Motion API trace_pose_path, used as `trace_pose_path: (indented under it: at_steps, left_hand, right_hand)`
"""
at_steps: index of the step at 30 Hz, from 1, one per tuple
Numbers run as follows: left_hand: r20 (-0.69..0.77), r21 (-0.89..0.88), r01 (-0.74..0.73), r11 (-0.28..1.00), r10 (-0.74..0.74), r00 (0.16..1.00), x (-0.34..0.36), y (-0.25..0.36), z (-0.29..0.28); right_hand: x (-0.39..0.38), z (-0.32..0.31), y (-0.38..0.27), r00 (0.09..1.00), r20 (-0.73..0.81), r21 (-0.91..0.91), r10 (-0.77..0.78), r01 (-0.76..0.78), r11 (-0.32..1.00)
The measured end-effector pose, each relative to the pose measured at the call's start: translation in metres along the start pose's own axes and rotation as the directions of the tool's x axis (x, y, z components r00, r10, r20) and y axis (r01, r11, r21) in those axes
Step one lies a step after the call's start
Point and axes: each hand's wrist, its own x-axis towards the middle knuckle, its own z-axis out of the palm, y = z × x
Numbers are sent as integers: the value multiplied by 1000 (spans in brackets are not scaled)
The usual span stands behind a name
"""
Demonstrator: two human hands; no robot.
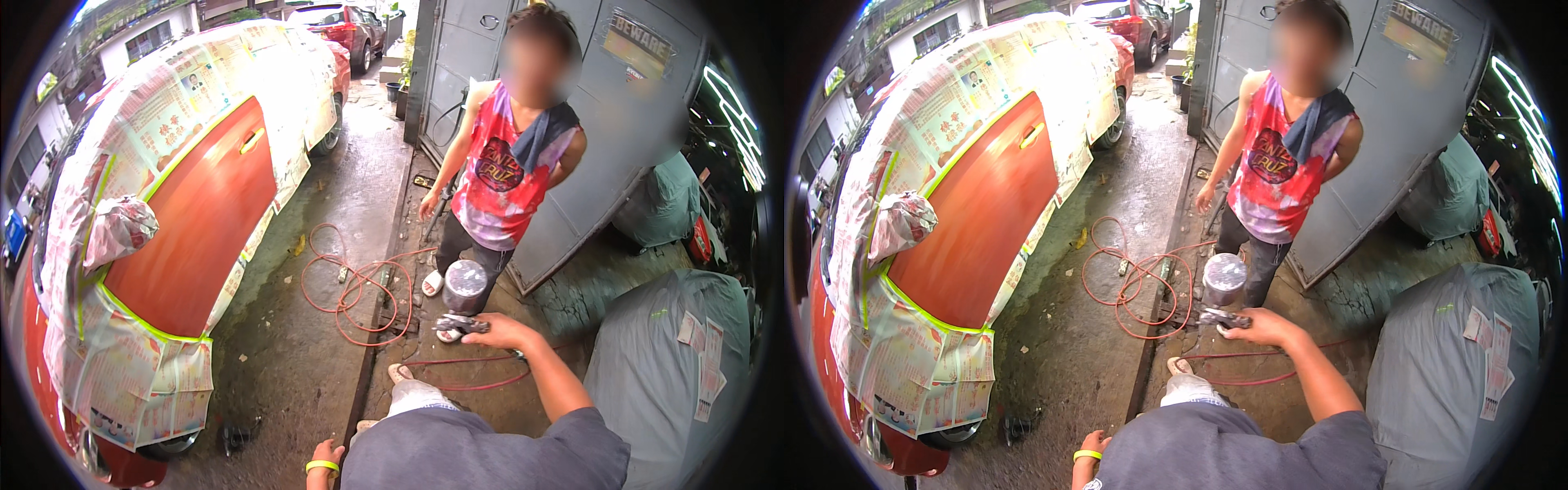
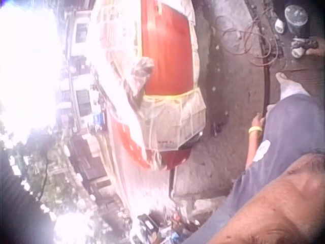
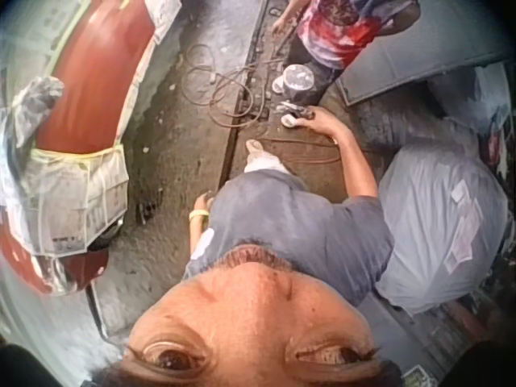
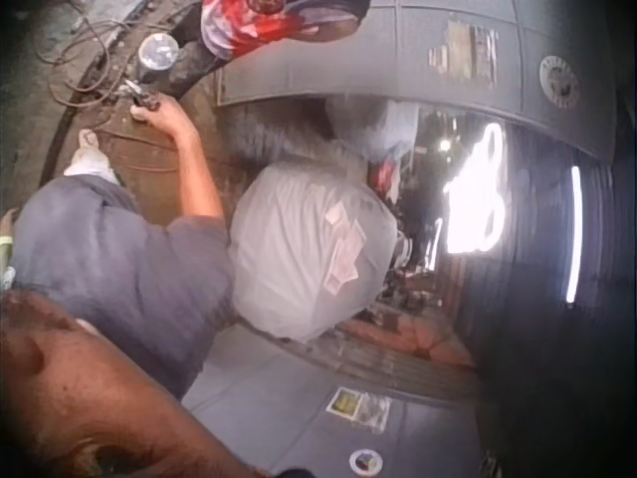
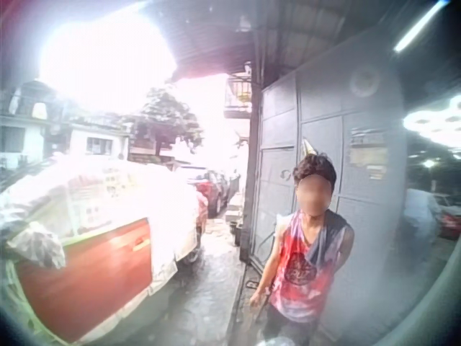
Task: The person walks to a red car door, picks up a spray gun and a heat gun, and sits on the ground. They wipe the door surface, then use the heat gun to warm the paint while spraying it with the spray gun. The person repeatedly wipes and heats the door surface.
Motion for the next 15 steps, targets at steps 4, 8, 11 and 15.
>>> trace_pose_path:
  at_steps: [4,8,11,15]
  left_hand:
    - [16,44,2,999,-2,1000,8,-25,-1]
    - [35,106,-28,994,24,999,14,-21,2]
    - [42,143,-95,985,90,995,36,-39,17]
    - [95,142,-99,985,86,992,40,-14,12]
  right_hand:
    - [-55,-37,15,987,64,-172,149,-136,976]
    - [-108,-70,36,893,150,-253,424,-380,890]
    - [-146,-92,29,782,195,-243,592,-546,802]
    - [-183,-100,20,680,178,-158,711,-694,703]
